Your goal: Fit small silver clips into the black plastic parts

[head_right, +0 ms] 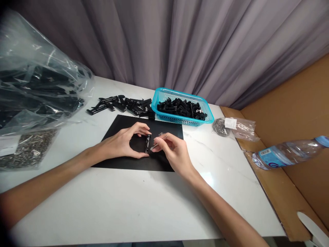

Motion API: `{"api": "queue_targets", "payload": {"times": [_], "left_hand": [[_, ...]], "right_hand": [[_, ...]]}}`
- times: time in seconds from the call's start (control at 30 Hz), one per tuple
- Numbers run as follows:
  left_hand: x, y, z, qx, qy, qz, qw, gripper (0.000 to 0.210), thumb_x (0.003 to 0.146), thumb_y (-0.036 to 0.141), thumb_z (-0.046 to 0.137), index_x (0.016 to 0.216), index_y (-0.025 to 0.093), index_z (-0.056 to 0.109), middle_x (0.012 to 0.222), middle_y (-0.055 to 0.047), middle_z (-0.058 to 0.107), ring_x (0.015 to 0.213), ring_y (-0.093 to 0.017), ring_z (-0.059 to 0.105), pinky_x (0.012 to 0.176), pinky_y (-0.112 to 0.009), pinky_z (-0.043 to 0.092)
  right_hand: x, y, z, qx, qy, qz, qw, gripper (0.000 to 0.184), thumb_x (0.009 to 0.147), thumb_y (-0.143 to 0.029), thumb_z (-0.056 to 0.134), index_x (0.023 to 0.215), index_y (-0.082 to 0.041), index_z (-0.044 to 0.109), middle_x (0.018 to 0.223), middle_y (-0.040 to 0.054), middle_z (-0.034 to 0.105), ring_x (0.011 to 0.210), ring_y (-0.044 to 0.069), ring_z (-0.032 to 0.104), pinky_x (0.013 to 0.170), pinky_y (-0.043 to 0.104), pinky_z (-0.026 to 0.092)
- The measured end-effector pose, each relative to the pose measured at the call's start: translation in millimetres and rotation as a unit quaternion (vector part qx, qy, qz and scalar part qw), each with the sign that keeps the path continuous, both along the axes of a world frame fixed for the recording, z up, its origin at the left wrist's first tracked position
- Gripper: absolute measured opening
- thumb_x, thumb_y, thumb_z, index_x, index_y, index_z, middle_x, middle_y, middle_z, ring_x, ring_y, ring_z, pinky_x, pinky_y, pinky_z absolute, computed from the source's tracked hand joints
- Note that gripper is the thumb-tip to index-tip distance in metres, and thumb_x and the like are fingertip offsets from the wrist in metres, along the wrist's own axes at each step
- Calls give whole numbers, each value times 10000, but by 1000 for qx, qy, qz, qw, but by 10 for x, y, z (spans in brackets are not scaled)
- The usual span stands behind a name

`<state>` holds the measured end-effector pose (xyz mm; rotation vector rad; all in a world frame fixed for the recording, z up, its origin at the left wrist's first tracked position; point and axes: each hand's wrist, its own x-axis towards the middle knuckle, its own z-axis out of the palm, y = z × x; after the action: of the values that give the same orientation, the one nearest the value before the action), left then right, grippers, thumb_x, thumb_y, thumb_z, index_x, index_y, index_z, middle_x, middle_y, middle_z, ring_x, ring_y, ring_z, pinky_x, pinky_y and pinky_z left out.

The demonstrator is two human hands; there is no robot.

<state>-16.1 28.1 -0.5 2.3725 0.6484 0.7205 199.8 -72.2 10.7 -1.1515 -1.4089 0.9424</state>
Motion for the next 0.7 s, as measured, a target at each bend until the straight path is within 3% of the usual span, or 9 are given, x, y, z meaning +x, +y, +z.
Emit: {"api": "queue_targets", "payload": {"times": [0.1, 0.37, 0.7], "left_hand": [[-2, -2, -1, -3, -4, 13, 1000, 768, 662, 392, 905, 1275, 234, 470, 1197, -81, 725, 1087, -258, 747, 1021, -432, 619], [47, -6, 46, -4, -14, 21, 1000, 731, 640, 392, 897, 1221, 238, 481, 1152, -60, 730, 1034, -246, 760, 964, -392, 639], [99, 25, 2, 35, -8, 24, 999, 691, 588, 363, 908, 1121, 246, 484, 1080, -30, 695, 988, -231, 739, 848, -323, 623]], "right_hand": [[-63, -9, -16, 4, 47, -8, 999, 313, 977, -481, 691, 883, -184, 718, 758, 41, 769, 690, 190, 766, 750, 332, 639], [-78, -9, -58, 8, 52, 1, 999, 289, 971, -461, 711, 883, -186, 728, 769, 50, 794, 711, 197, 791, 743, 315, 649], [-99, -80, -160, 72, -33, -12, 997, 243, 1019, -400, 652, 905, -202, 732, 819, 59, 807, 782, 217, 802, 763, 344, 651]]}}
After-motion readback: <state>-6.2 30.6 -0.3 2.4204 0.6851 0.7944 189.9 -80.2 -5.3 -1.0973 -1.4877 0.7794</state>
